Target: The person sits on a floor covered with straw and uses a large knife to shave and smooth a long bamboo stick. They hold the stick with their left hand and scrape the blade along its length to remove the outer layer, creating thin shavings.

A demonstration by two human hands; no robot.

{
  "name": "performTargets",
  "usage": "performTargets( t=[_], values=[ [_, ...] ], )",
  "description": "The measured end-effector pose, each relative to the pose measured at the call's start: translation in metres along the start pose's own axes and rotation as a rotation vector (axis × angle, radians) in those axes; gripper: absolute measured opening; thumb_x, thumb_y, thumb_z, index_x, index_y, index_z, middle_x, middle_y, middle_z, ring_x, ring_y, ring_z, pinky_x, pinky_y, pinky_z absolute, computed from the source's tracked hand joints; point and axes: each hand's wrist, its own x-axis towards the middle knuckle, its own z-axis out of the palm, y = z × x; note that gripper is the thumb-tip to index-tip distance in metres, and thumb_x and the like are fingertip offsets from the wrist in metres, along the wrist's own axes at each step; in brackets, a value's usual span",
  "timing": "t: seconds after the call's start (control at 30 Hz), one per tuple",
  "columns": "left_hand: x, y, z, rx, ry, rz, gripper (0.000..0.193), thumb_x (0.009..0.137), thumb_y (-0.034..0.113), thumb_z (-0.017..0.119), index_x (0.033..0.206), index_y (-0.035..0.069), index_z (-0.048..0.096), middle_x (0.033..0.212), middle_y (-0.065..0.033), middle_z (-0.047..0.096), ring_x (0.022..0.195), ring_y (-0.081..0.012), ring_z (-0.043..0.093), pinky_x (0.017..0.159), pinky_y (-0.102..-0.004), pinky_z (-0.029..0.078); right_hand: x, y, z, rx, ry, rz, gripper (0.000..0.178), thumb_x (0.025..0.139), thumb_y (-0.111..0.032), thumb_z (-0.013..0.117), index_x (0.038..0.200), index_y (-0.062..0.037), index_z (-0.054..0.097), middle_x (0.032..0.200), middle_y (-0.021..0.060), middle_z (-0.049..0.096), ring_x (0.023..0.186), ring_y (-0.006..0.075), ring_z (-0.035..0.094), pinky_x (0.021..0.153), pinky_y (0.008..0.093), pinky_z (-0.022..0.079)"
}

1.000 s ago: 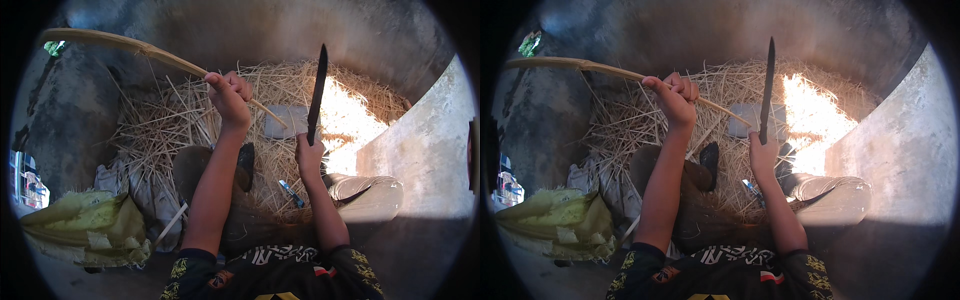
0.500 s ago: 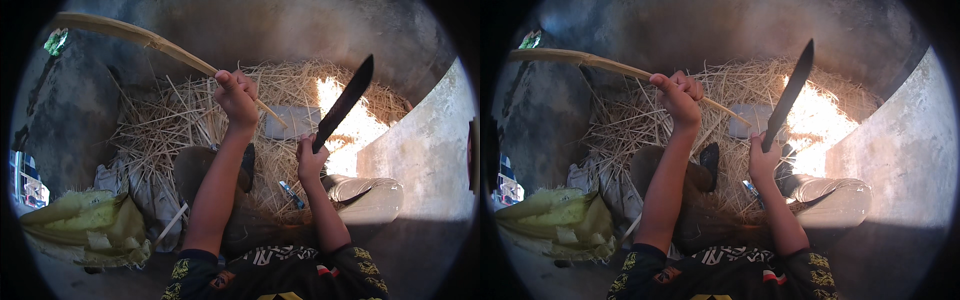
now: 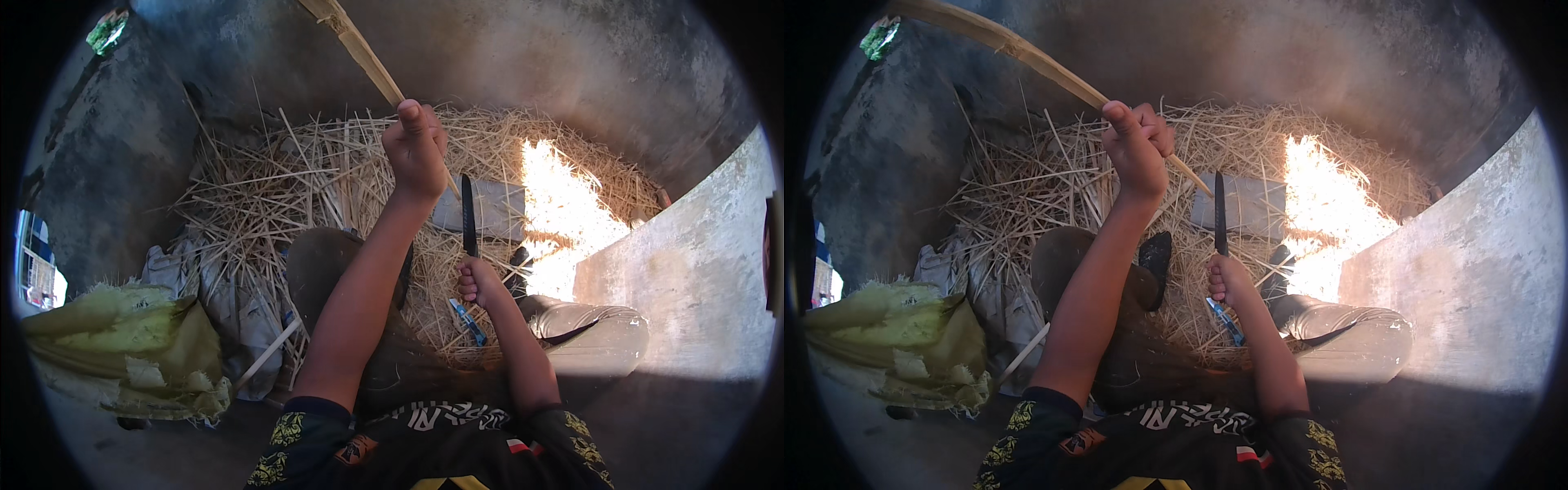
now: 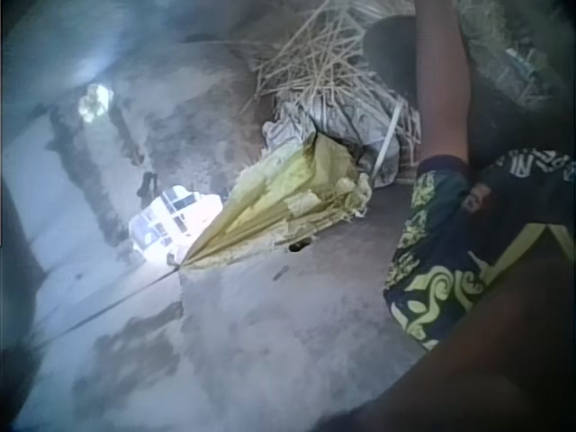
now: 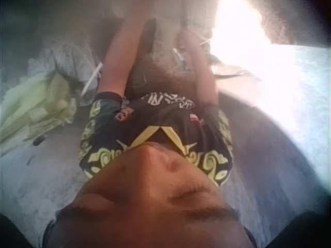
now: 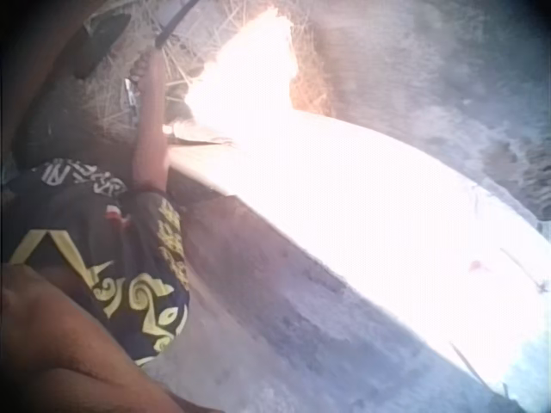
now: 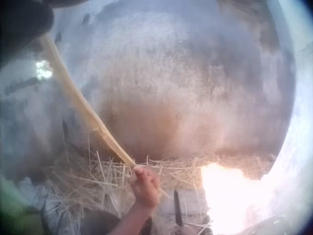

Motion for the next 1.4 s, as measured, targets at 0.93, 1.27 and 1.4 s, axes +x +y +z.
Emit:
performTargets(
  t=[0.93, 1.27, 1.4],
  values=[
    [-0.001, 0.003, -0.016, -0.083, 0.026, -0.058, 0.071, 0.091, 0.076, 0.037, 0.059, 0.014, 0.023, 0.052, 0.0047, 0.025, 0.043, -0.0063, 0.023, 0.042, -0.0262, 0.017, -0.092, -0.082, 0.105, -0.77, 0.704, -1.115, 0.032, 0.09, -0.025, 0.061, 0.081, 0.0049, 0.064, 0.062, 0.0183, 0.06, 0.054, 0.0233, 0.056, 0.054, 0.037, 0.043],
    [0.007, -0.001, -0.015, -0.144, -0.011, -0.042, 0.068, 0.093, 0.071, 0.042, 0.06, 0.013, 0.027, 0.054, 0.0042, 0.029, 0.043, -0.0058, 0.028, 0.042, -0.0253, 0.02, 0.096, 0.052, -0.074, -0.959, 0.796, -0.377, 0.048, 0.082, -0.036, 0.062, 0.083, 0.0113, 0.068, 0.079, 0.0273, 0.069, 0.077, 0.0392, 0.071, 0.067, 0.0464, 0.054],
    [0.008, 0.001, -0.011, -0.024, 0.068, -0.045, 0.072, 0.087, 0.081, 0.034, 0.061, 0.016, 0.022, 0.05, 0.0053, 0.02, 0.044, -0.007, 0.019, 0.043, -0.0268, 0.015, 0.098, 0.051, -0.069, -0.475, 0.515, -0.137, 0.03, 0.085, -0.028, 0.062, 0.068, -0.0047, 0.056, 0.056, 0.0065, 0.052, 0.044, 0.0227, 0.051, 0.041, 0.037, 0.039]
  ],
)
